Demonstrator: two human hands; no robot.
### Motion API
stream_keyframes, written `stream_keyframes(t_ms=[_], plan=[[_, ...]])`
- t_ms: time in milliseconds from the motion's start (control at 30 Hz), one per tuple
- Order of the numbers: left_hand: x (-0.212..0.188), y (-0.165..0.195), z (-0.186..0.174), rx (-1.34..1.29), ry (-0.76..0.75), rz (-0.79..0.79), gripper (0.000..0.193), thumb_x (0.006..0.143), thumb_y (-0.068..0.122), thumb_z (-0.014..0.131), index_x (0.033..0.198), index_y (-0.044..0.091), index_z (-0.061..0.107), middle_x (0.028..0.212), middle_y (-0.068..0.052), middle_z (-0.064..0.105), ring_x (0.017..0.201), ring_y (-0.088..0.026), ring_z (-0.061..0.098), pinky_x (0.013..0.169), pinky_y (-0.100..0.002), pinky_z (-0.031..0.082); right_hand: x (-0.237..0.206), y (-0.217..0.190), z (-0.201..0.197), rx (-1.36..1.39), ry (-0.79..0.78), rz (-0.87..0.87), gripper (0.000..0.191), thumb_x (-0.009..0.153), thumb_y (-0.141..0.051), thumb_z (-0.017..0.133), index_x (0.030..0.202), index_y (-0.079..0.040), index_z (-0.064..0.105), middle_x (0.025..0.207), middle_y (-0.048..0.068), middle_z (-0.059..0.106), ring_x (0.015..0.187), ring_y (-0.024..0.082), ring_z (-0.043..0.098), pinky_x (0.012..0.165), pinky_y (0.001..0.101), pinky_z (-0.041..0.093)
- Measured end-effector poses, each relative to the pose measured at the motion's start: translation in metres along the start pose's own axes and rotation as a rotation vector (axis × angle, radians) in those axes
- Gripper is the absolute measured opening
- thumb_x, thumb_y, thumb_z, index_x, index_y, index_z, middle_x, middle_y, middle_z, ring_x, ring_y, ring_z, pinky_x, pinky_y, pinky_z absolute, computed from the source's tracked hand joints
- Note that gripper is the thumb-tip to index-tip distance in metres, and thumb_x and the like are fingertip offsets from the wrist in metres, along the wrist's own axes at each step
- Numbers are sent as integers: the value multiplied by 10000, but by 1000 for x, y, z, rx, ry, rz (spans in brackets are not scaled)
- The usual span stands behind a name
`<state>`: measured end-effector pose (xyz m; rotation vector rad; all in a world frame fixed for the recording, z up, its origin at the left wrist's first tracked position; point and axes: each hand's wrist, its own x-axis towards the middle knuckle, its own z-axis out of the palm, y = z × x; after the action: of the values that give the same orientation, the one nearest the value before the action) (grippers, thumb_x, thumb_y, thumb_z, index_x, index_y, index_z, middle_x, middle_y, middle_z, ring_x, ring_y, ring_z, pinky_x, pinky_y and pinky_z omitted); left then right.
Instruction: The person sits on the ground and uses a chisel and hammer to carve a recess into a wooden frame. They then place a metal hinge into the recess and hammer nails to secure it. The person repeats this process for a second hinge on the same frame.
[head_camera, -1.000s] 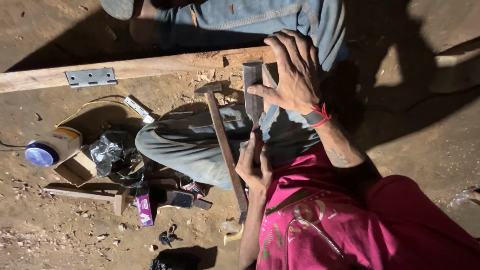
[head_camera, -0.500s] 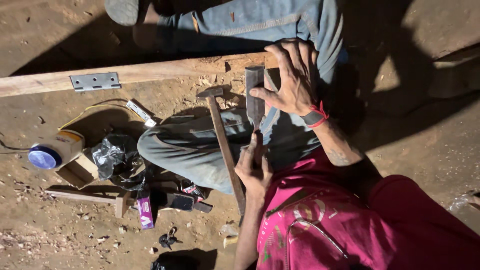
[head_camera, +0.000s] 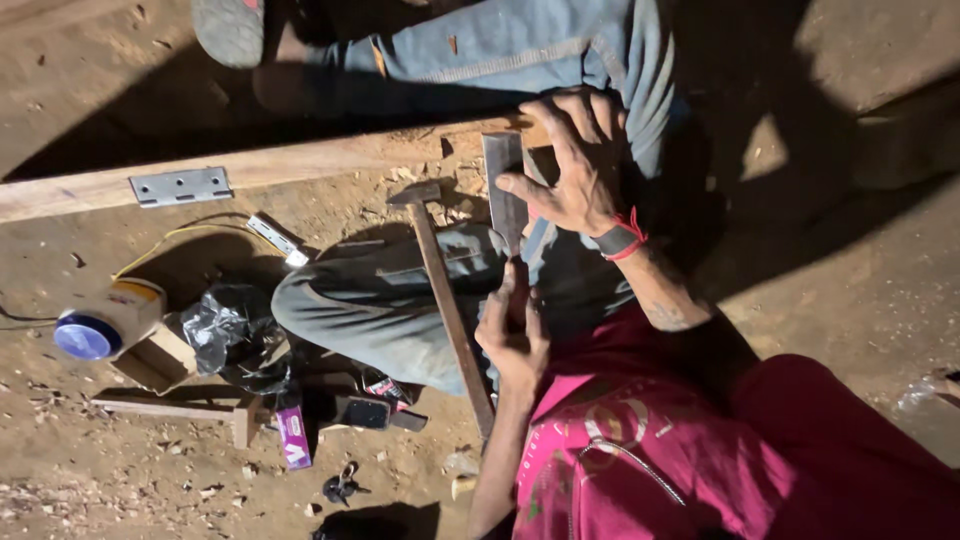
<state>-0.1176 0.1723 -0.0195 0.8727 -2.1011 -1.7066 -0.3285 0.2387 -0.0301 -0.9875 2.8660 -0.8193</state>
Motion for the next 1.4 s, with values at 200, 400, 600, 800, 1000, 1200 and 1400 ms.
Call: stream_keyframes(t_ms=[200, 400, 600, 800, 1000, 1200, 1400], plan=[[6, 1, -21, -69, -67, -240, 428, 923, -27, 706, 1348, -27, 659, 965, -109, 720, 795, -148, 597, 742, -270, 499, -1, -3, 0, -3, 41, -18, 799, 903, -670, 777, 1404, -77, 587, 1317, 127, 555, 1221, 337, 480, 1034, 530, 354], [-14, 4, -38, -196, -8, -112, 404, 983, -21, 625, 1385, -55, 611, 1212, -156, 719, 1122, -201, 685, 1001, -307, 541, -3, -9, -5, -78, 40, -48, 925, 888, -824, 678, 1427, -80, 571, 1366, 140, 547, 1296, 350, 467, 1053, 533, 350], [-16, -3, -39, -77, -5, -69, 399, 960, -39, 652, 1358, -56, 629, 1113, -164, 753, 986, -192, 729, 911, -302, 572, -7, -10, 1, -111, 31, -65, 1023, 843, -878, 652, 1489, -90, 555, 1408, 153, 541, 1347, 361, 445, 1079, 542, 334], [-7, 9, -36, -68, -31, -154, 443, 937, -67, 632, 1378, -33, 628, 1087, -152, 748, 980, -177, 728, 894, -297, 584, -5, -13, 0, -96, 0, -28, 991, 850, -849, 690, 1479, -95, 554, 1405, 162, 535, 1343, 361, 433, 1064, 551, 319], [-8, 20, -33, -71, -26, -202, 445, 936, -83, 632, 1379, -35, 636, 1097, -152, 741, 1011, -170, 710, 929, -290, 566, -4, -16, -2, -45, -23, -52, 949, 896, -722, 784, 1516, -74, 476, 1419, 153, 527, 1325, 356, 437, 1147, 579, 282], [1, 14, -27, -118, -15, -229, 408, 950, -57, 640, 1358, -55, 633, 1200, -155, 745, 1096, -170, 701, 971, -290, 545, -1, -15, 7, 34, 53, -38, 906, 852, -676, 842, 1466, -107, 496, 1350, 135, 540, 1261, 356, 440, 1117, 562, 268], [5, 11, -23, -154, -5, -188, 391, 957, -43, 648, 1346, -81, 623, 1256, -177, 726, 1164, -189, 697, 1026, -306, 527, 1, -15, 8, 72, 67, 11, 873, 807, -655, 853, 1425, -118, 549, 1281, 133, 536, 1208, 349, 435, 1072, 552, 285]])
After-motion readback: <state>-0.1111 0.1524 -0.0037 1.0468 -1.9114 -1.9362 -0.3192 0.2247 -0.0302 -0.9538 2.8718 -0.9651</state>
